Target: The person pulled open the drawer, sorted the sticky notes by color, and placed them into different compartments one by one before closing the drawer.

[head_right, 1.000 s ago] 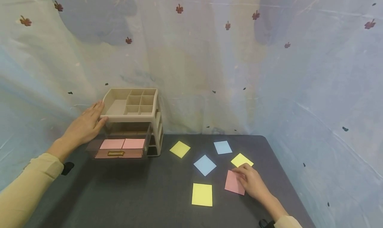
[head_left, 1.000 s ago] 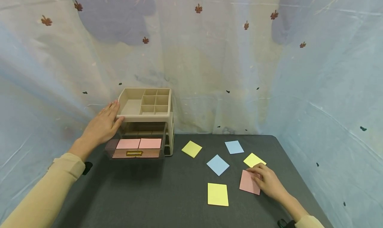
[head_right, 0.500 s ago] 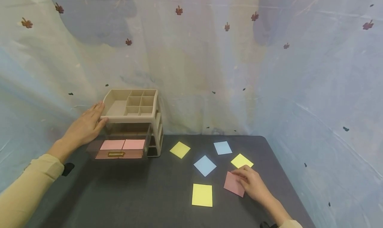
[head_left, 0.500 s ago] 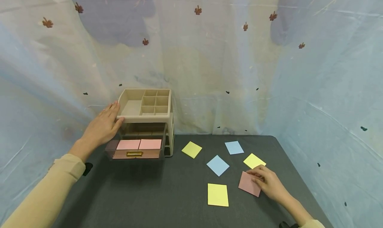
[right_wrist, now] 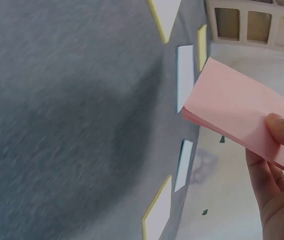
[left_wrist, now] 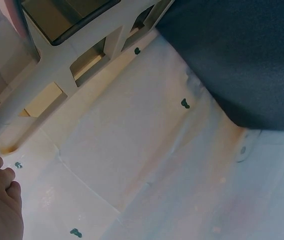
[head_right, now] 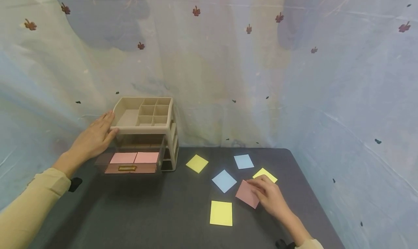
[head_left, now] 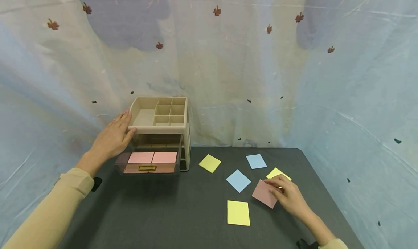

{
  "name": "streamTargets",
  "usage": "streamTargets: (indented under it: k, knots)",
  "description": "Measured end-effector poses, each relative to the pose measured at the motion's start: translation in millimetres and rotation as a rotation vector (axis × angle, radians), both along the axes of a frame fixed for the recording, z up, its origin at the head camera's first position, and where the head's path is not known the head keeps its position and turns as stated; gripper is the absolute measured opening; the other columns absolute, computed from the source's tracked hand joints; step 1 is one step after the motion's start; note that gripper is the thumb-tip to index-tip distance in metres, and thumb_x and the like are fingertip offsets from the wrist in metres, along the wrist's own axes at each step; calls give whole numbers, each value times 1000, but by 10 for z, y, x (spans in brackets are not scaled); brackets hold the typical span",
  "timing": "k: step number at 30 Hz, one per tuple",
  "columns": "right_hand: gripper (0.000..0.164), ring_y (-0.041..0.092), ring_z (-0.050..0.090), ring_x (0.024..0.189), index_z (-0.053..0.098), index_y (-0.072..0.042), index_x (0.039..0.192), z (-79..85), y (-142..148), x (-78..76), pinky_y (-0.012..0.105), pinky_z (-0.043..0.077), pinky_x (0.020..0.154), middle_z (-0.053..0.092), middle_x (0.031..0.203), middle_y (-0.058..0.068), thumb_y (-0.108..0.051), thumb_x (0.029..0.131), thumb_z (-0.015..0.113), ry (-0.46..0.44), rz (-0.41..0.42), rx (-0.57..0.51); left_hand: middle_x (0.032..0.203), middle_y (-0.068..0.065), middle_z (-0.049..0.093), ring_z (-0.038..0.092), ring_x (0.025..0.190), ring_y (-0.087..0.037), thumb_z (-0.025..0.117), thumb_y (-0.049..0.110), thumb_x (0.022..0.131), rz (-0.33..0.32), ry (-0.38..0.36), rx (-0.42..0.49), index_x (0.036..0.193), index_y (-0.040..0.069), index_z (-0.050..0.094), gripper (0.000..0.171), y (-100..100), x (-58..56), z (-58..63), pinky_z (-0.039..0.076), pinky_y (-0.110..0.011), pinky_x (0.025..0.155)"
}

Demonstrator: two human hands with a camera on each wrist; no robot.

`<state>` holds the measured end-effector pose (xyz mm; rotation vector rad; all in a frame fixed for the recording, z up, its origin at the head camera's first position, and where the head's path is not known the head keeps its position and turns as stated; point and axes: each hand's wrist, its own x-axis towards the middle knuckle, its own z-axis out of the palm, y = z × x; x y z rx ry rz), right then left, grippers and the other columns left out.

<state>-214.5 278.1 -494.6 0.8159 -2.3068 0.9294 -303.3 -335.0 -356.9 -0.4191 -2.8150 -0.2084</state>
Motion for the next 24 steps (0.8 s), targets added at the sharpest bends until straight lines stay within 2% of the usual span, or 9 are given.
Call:
streamTargets:
  k: [8,14,21,24]
  knots:
    - [38,7,61,77,78,-5,112,77,-170,-63,12,54,66,67,100,2,17,80,80,22,19,-89,172,-26,7,10,157,-48,33,45,114,-1,7,0,165,-4,7,75,-8,-7,-20,14,-64,127]
    - [37,10,68,94,77,-4,116,148,-288,-130,11,58,76,66,105,5,16,85,77,-1,4,-142,172,-26,6,11,157,-48,32,45,114,-2,11,1,165,-3,5,75,-10,-10,-21,14,-64,126]
    - [42,18,68,91,76,2,114,212,-475,-241,10,57,79,65,103,13,24,78,77,73,52,-241,172,-26,7,9,157,-47,32,46,114,2,12,4,165,-2,3,76,-4,0,-20,14,-63,127]
    - [43,18,68,90,76,4,114,248,-558,-270,9,56,77,65,103,16,26,77,76,82,76,-282,172,-25,8,9,157,-46,32,46,114,3,15,1,166,-1,4,76,-3,-1,-24,15,-64,126]
